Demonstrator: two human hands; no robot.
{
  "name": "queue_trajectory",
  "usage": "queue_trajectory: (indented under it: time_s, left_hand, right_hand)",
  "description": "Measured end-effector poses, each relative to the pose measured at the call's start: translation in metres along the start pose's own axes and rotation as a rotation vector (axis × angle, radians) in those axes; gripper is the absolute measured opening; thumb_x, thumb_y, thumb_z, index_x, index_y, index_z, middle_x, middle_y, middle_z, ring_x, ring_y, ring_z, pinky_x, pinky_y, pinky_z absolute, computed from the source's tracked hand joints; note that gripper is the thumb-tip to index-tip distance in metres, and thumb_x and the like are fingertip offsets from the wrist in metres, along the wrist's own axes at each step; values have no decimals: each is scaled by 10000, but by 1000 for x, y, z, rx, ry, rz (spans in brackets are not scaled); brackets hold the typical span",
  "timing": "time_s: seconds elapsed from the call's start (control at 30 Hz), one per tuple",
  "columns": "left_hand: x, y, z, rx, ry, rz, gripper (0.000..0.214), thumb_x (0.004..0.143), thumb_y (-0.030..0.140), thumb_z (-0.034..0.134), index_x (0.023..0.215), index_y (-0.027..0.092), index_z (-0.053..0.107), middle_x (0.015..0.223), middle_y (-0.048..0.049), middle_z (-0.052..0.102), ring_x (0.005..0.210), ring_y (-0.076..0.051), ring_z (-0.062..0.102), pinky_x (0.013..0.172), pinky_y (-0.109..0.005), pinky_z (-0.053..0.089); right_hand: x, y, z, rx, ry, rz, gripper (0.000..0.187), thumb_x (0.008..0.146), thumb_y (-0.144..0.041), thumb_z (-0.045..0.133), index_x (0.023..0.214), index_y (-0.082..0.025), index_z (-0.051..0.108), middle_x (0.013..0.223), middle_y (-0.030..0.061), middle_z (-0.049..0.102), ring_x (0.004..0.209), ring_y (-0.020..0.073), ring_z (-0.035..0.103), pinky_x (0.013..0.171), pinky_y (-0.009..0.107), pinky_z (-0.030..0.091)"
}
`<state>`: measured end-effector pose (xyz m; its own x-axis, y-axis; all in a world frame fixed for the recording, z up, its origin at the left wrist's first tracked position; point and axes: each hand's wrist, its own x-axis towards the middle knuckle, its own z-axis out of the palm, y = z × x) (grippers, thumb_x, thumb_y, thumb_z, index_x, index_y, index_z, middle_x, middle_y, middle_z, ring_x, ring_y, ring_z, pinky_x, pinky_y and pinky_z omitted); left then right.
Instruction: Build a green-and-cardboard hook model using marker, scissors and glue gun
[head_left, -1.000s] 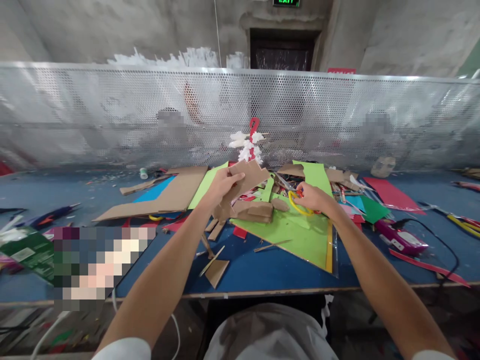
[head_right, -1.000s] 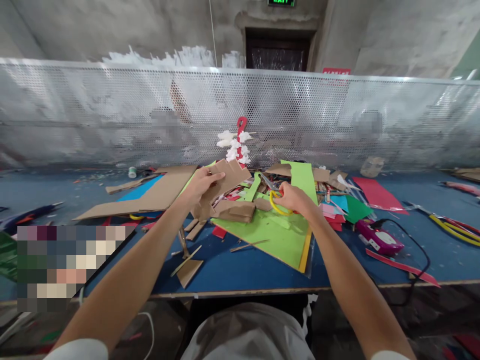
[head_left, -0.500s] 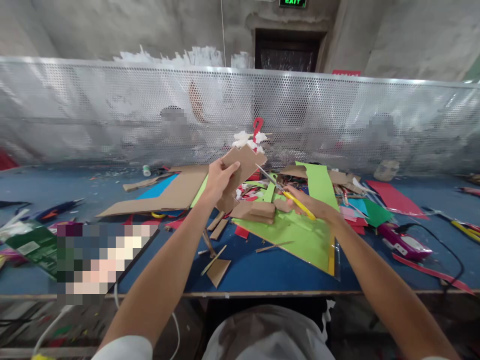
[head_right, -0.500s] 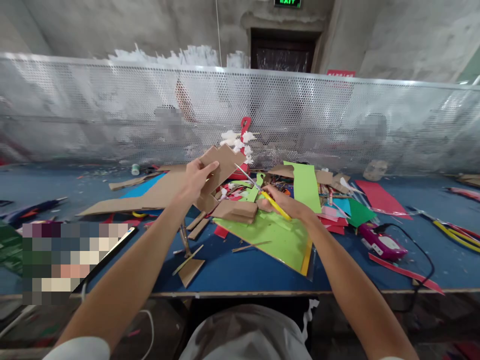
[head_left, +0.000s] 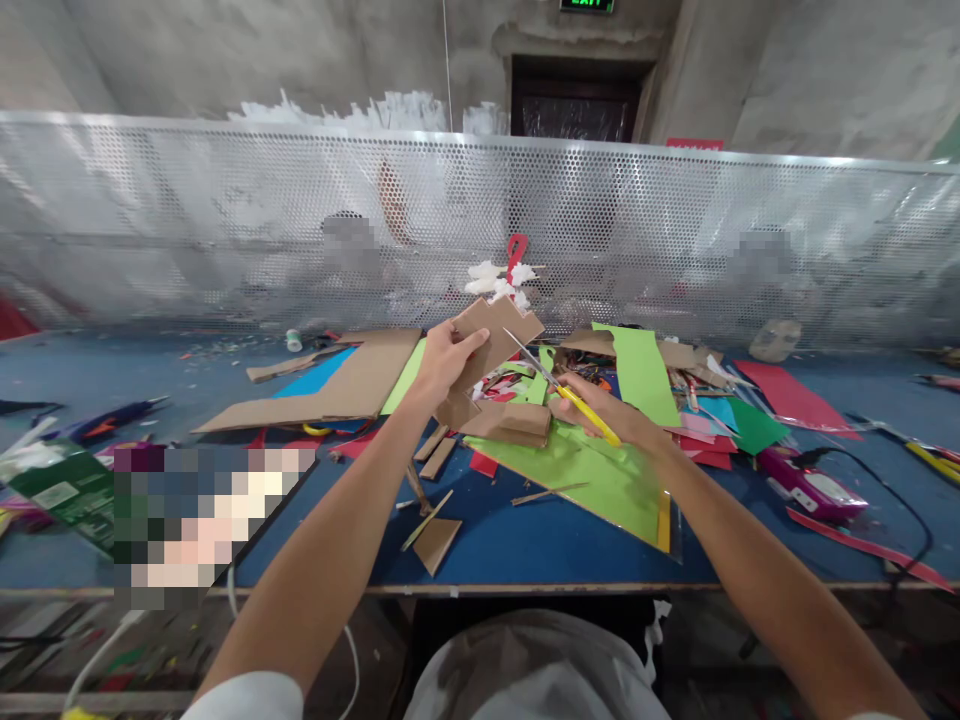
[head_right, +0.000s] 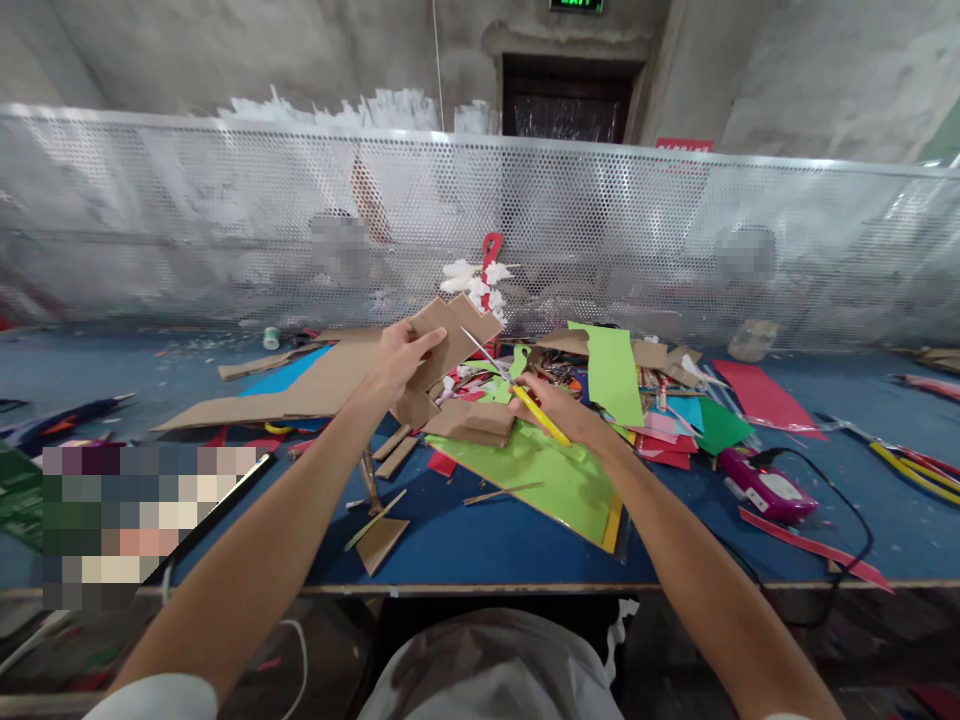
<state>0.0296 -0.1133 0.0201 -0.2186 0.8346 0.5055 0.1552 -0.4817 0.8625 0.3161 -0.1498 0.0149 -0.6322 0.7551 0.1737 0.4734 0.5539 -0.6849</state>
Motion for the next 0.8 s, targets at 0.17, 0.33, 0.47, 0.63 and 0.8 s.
queue_trajectory:
  time_s: [0.17, 0.33, 0.47, 0.63, 0.8]
  left_hand:
    - [1, -3, 0, -3, 28, -13, 429, 730, 447, 795, 1046, 161, 740, 1027, -91, 778, 843, -221, 702, 734, -295, 514]
    - [1, -3, -1, -19, 22, -13, 452, 730, 448, 796, 1072, 157, 744, 1036, -95, 784, 851, -223, 708, 712, -286, 515]
    - [2, -4, -1, -37, 15, -21, 470, 719, 466, 804, 1065, 152, 745, 1024, -91, 784, 848, -224, 708, 724, -290, 525]
    - [3, -6, -1, -13, 13, -14, 461, 727, 457, 792, 1068, 151, 741, 1001, -85, 780, 817, -203, 693, 735, -283, 516]
    - [1, -4, 0, -31, 19, -31, 448, 709, 463, 800, 1020, 149, 726, 960, -74, 774, 771, -191, 678, 699, -269, 496]
  right_hand:
    - [-2, -8, 5, 125, 33, 64, 352, 934, -572, 597, 1090, -257, 577, 763, -13, 528, 506, 106, 425, 449, 246, 371]
    - [2, -1, 5, 152, 14, 69, 400, 911, -592, 604, 1127, -258, 574, 727, -32, 509, 473, 104, 413, 432, 253, 378]
    - [6, 4, 6, 140, 21, 77, 456, 898, -619, 592, 1172, -254, 581, 774, -11, 554, 462, 111, 423, 425, 281, 386]
    - [6, 4, 8, 179, 44, 68, 477, 891, -645, 600, 1157, -250, 609, 866, 18, 603, 448, 98, 435, 410, 286, 396]
    - [10, 8, 11, 152, 38, 64, 471, 901, -681, 578, 1095, -252, 598, 636, -33, 504, 412, 112, 415, 406, 271, 370]
